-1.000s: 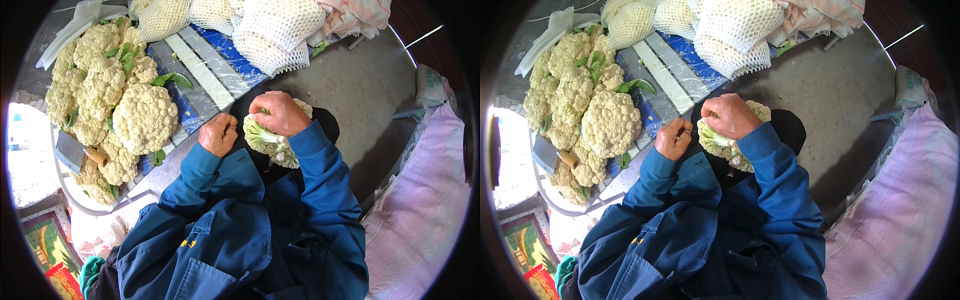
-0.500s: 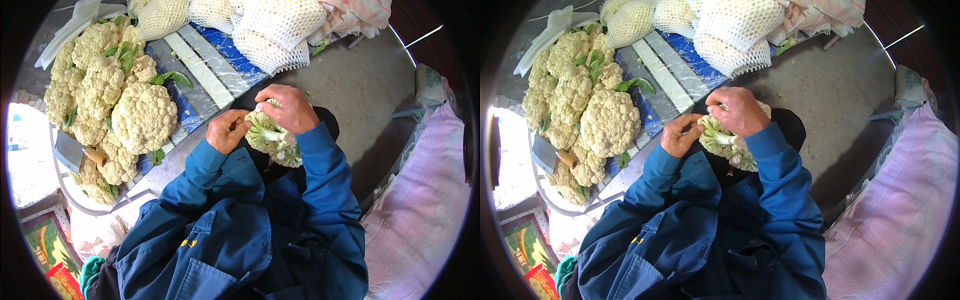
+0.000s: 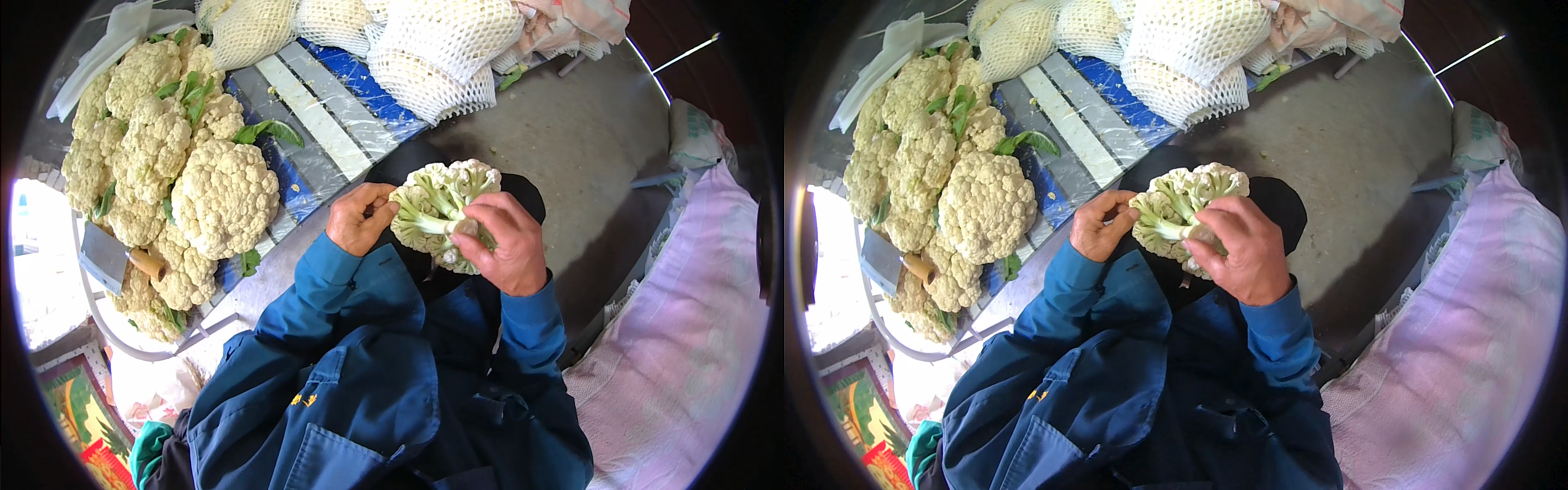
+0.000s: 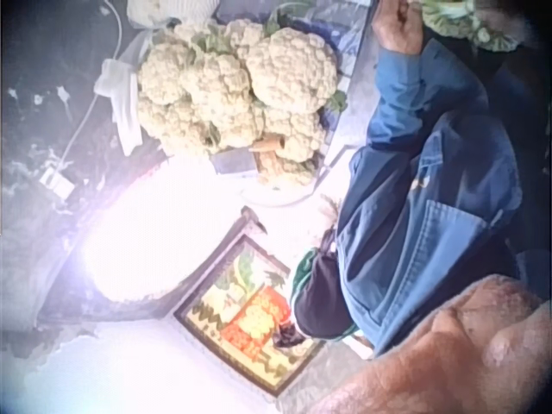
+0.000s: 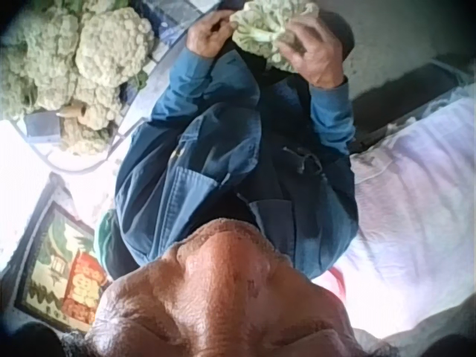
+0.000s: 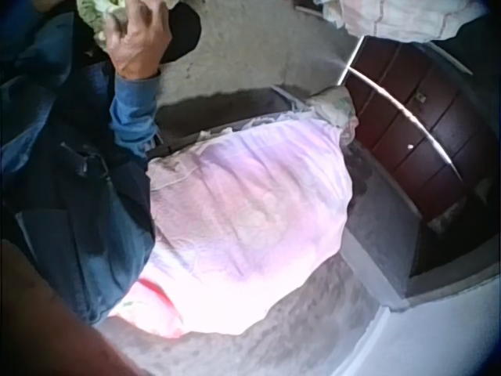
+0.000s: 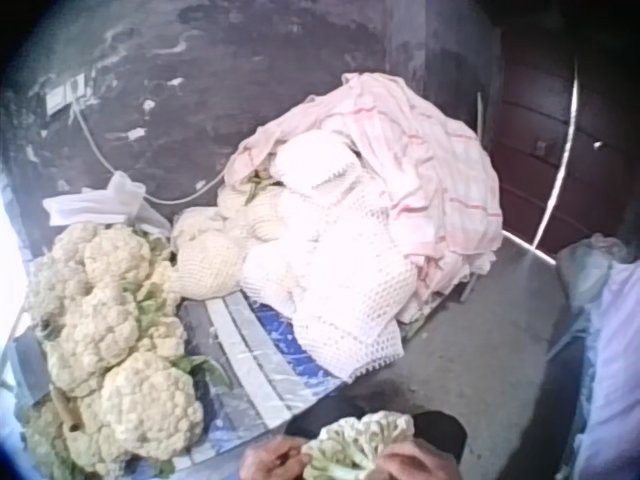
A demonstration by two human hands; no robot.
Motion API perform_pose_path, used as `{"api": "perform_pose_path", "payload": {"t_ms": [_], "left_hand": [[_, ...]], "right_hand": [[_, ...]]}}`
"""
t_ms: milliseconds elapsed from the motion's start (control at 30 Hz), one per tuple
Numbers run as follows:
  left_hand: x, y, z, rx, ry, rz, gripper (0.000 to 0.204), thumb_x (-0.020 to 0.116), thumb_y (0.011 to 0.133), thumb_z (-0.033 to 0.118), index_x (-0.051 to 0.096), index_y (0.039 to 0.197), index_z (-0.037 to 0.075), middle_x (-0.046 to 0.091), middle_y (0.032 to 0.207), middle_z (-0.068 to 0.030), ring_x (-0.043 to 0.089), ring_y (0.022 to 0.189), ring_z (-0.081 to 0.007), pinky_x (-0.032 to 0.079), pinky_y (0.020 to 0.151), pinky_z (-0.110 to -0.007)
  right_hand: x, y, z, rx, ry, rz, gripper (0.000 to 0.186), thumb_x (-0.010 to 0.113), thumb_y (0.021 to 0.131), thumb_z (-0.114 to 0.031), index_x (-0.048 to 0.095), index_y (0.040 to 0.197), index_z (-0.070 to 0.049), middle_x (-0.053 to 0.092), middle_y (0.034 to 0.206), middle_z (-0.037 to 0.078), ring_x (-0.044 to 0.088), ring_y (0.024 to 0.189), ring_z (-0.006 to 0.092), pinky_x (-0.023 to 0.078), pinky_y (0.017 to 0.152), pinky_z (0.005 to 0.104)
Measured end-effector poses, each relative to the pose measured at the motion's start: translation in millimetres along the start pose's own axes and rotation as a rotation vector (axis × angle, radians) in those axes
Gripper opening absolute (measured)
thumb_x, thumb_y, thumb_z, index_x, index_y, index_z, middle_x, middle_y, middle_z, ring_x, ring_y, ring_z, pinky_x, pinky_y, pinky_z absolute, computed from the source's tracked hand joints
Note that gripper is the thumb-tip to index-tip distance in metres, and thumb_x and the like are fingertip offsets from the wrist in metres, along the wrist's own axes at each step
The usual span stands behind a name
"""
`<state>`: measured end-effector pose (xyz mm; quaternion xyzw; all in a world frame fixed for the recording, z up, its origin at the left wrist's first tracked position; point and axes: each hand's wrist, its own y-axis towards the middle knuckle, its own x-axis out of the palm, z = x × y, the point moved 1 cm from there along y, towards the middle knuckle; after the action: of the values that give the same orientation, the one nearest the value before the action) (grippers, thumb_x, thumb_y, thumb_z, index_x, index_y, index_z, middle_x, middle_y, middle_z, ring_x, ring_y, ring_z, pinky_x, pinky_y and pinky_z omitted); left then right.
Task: The person removes a cauliflower from a mesh bag, inspects it, and uses a cleaver to trim the stem and outer leaves. The trimmed cauliflower is held and rotated during trimming.
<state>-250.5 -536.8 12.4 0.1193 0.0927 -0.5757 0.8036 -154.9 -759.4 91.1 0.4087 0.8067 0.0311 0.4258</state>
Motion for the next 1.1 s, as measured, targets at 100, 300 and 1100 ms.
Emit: {"api": "perform_pose_path", "payload": {"t_ms": [100,300,1100], "left_hand": [[0,1,2,0.007,-0.023,0.0,0.021,0.07,0.089,0.002,0.068,0.109,-0.002,0.062,0.084,-0.0062,0.058,0.071,-0.0111,0.049,0.065,-0.026],[-4,1,4,-0.014,0.003,-0.034,0.02,0.069,0.09,0.003,0.068,0.108,-0.003,0.066,0.087,-0.008,0.064,0.076,-0.0126,0.052,0.069,-0.027],[-2,2,0,-0.085,-0.065,-0.036,0.022,0.069,0.091,0.006,0.067,0.111,-0.003,0.069,0.09,-0.0087,0.064,0.077,-0.012,0.052,0.069,-0.027]], "right_hand": [[2,-5,-6,-0.026,-0.097,-0.044,0.038,0.086,0.065,-0.009,0.067,0.099,-0.002,0.063,0.106,0.01,0.063,0.092,0.0305,0.054,0.077,0.0395],[7,-6,-7,-0.035,-0.237,-0.062,0.051,0.085,0.065,-0.012,0.066,0.111,-0.004,0.061,0.113,0.011,0.061,0.098,0.0321,0.053,0.083,0.0412],[39,-3,-14,-0.1,-0.424,-0.15,0.043,0.077,0.075,-0.009,0.063,0.116,-0.004,0.052,0.137,0.017,0.054,0.125,0.0366,0.046,0.1,0.0445]]}}
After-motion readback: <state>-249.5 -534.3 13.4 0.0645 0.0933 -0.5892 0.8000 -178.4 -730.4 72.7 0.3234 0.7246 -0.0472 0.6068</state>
